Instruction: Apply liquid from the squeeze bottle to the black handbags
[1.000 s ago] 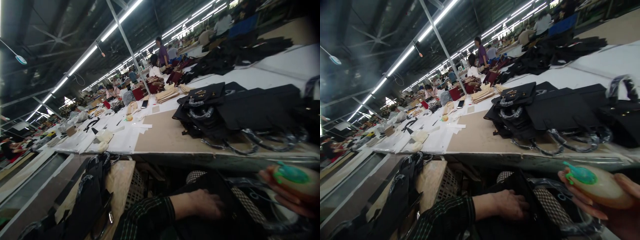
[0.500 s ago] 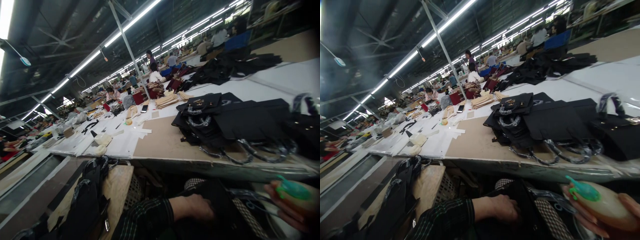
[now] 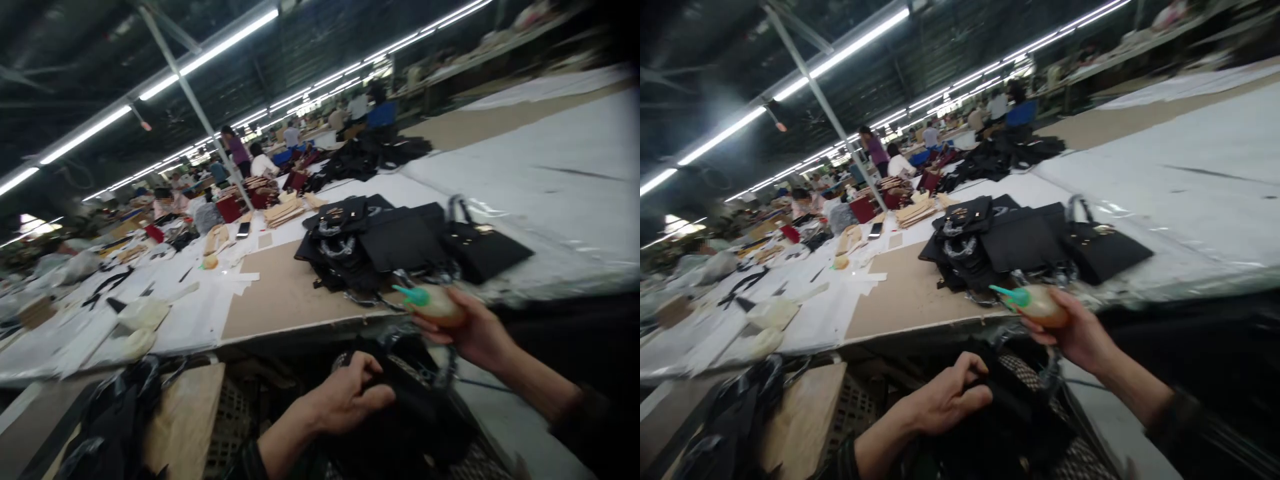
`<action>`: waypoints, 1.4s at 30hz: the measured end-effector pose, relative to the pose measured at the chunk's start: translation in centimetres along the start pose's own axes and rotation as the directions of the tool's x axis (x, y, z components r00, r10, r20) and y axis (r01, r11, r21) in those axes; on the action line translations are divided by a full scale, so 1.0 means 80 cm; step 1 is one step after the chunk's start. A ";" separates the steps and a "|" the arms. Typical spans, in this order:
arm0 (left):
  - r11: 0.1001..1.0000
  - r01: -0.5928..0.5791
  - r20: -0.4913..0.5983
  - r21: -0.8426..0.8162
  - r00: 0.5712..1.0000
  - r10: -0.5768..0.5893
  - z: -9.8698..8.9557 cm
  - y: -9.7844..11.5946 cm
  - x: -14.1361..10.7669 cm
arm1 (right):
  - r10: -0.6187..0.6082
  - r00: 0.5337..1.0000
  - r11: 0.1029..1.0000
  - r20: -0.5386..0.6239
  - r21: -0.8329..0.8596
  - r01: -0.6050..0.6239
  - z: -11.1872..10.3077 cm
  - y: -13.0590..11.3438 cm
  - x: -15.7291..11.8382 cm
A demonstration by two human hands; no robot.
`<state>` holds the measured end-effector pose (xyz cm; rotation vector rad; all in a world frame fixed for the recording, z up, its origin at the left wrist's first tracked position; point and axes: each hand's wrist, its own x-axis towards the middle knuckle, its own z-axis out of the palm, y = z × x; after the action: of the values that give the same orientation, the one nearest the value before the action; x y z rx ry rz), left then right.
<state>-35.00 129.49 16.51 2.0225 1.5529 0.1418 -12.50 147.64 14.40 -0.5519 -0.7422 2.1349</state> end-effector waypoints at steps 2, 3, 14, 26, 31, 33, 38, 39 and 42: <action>0.996 -0.036 0.025 -0.080 0.999 0.038 0.002 0.000 -0.007 | 0.073 0.992 0.997 0.099 0.003 -0.074 0.013 -0.005 0.024; 0.998 -0.014 0.025 -0.061 1.000 0.016 0.006 -0.002 -0.008 | 0.096 0.988 0.995 0.118 0.001 -0.097 0.014 -0.004 0.036; 0.975 -0.103 -0.455 0.198 0.871 0.184 0.056 -0.044 -0.024 | 0.059 0.994 0.963 0.097 0.256 -0.082 -0.021 0.037 0.030; 0.891 0.305 -0.387 -0.338 0.818 -0.426 -0.049 0.012 0.003 | 0.184 0.983 0.860 0.002 0.484 -0.162 -0.081 0.077 -0.149; 0.813 0.318 -0.193 -0.488 0.869 -0.456 -0.035 0.008 0.005 | 0.237 0.970 0.840 0.054 0.491 -0.233 -0.067 0.077 -0.167; 0.739 0.265 -0.134 -0.619 0.892 -0.432 0.000 0.000 0.011 | 0.265 0.964 0.849 -0.020 0.479 -0.223 -0.071 0.085 -0.177; 0.670 0.186 -0.128 -0.719 0.912 -0.391 0.042 0.006 0.009 | 0.215 0.955 0.870 -0.203 0.483 -0.093 -0.086 0.091 -0.213; 0.672 0.181 -0.139 -0.718 0.909 -0.393 0.038 0.012 0.003 | 0.207 0.957 0.867 -0.205 0.492 -0.083 -0.088 0.087 -0.220; 0.739 0.216 -0.162 -0.638 0.901 -0.404 0.019 0.036 -0.022 | 0.240 0.960 0.850 -0.144 0.509 -0.137 -0.088 0.075 -0.234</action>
<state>-32.49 126.89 17.12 1.2449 1.7164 0.7406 -0.46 131.97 7.78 -0.5646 -0.0077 2.2903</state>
